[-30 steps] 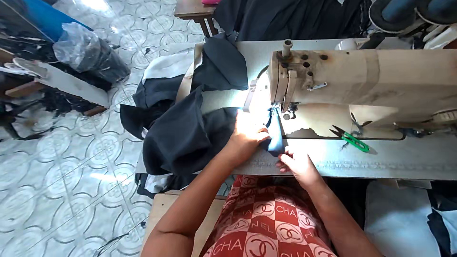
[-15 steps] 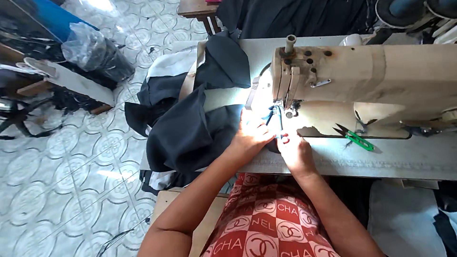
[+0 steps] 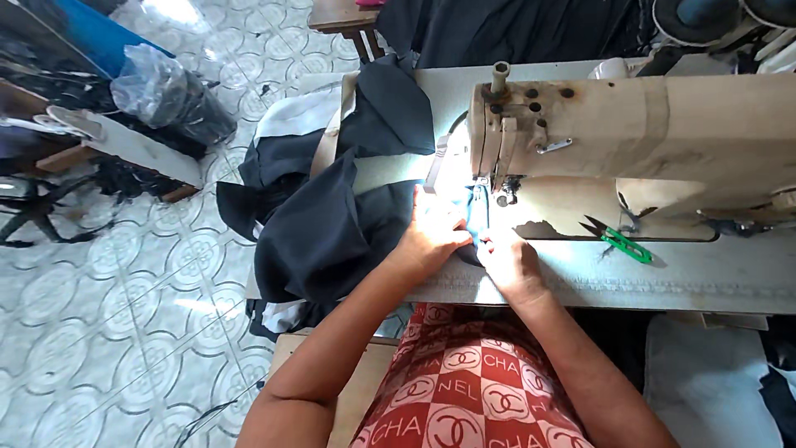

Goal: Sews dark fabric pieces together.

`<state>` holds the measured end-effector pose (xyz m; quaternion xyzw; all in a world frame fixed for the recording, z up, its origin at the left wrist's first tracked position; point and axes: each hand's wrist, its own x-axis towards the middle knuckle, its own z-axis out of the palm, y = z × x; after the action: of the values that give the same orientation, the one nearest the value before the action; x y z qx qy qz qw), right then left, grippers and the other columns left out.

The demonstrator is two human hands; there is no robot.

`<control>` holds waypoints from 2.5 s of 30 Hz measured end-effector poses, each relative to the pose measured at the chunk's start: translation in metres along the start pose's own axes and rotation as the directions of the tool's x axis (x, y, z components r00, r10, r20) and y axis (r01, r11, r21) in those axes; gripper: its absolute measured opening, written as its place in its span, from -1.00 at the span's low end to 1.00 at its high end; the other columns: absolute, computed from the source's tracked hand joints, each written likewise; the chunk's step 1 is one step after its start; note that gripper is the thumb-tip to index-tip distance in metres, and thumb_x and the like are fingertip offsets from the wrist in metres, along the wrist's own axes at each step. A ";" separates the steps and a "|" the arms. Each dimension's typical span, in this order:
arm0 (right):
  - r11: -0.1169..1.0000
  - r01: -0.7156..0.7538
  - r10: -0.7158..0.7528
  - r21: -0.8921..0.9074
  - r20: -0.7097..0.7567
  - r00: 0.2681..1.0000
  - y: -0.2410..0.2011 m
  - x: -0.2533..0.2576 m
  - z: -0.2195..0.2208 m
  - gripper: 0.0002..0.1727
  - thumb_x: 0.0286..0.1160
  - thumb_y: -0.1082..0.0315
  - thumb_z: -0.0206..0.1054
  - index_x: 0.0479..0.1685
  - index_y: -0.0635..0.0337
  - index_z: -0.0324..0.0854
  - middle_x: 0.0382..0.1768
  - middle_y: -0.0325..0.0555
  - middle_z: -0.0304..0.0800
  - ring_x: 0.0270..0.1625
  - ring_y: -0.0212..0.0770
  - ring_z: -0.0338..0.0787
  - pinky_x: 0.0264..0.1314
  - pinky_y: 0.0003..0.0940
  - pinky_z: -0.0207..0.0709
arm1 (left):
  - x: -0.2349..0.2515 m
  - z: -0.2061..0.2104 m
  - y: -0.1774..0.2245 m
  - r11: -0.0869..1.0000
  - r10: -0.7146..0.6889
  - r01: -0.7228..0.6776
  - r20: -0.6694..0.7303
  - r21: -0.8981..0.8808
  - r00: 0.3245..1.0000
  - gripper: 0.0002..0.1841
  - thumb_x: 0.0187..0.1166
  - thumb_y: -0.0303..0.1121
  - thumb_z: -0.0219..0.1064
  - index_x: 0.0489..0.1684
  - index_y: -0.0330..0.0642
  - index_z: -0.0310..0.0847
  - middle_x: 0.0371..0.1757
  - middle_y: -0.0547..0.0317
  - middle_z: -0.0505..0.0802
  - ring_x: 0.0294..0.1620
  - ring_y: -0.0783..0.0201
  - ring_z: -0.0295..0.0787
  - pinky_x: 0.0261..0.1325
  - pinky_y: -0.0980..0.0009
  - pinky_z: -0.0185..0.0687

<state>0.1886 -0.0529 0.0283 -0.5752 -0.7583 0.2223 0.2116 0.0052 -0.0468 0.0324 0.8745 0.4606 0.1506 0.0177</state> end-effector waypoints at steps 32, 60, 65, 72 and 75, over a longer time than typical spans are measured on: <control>0.985 -0.056 0.043 -0.165 -0.082 0.996 0.021 0.021 0.020 -0.30 0.46 -0.26 0.38 0.33 0.15 0.70 0.18 0.14 0.80 0.26 0.13 0.79 0.24 0.08 0.67 | -0.007 -0.005 -0.013 0.938 -0.303 0.307 -0.049 0.160 0.952 -0.41 0.52 -0.30 0.46 0.62 0.24 0.54 0.59 0.00 0.65 0.71 -0.20 0.38 0.62 -0.69 -0.30; 0.739 -0.328 0.284 0.589 0.168 0.944 0.015 -0.041 -0.009 -0.41 0.53 0.32 0.42 0.46 0.43 0.36 -0.35 -0.17 0.75 -0.49 -0.43 0.78 -0.37 -0.50 0.77 | -0.117 -0.154 -0.089 0.691 -0.575 0.669 0.354 -0.273 0.738 -0.49 0.50 -0.56 0.44 0.44 0.04 0.58 -0.35 0.12 0.86 -0.36 0.22 0.75 -0.17 0.03 0.67; 0.994 0.040 -0.013 0.100 -0.262 0.965 -0.002 -0.020 -0.010 -0.69 0.49 0.29 0.46 0.05 0.35 0.70 -0.14 0.13 0.81 -0.12 0.00 0.85 -0.01 -0.09 0.75 | -0.115 -0.155 -0.079 0.727 -0.546 0.636 0.342 -0.261 0.765 -0.51 0.39 -0.51 0.54 0.32 0.06 0.66 -0.28 0.18 0.88 -0.27 0.27 0.82 -0.10 0.05 0.73; 0.985 -0.161 0.156 0.062 0.086 0.984 -0.002 -0.002 0.007 -0.47 0.36 0.10 0.59 0.10 0.39 0.66 0.04 0.26 0.79 0.07 0.15 0.84 0.20 0.05 0.67 | -0.092 -0.119 -0.014 0.905 -0.424 0.419 -0.082 -0.067 0.902 -0.33 0.19 0.16 0.65 0.14 -0.17 0.75 0.53 -0.17 0.65 0.66 -0.33 0.39 0.60 -0.45 0.20; 0.981 -0.177 0.170 0.075 0.085 0.982 -0.002 -0.004 0.001 -0.56 0.37 0.23 0.57 0.07 0.40 0.65 -0.11 0.23 0.80 -0.05 0.15 0.84 0.07 0.10 0.69 | -0.058 -0.037 0.035 0.956 -0.202 0.184 -0.059 -0.228 0.978 -0.44 0.13 0.11 0.70 -0.01 -0.05 0.75 0.52 0.05 0.71 0.73 -0.13 0.38 0.69 -0.56 -0.13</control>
<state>0.1874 -0.0573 0.0289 -0.6207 -0.7032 0.2933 0.1851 -0.0081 -0.1183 0.0595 0.8111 0.5244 0.2342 0.1107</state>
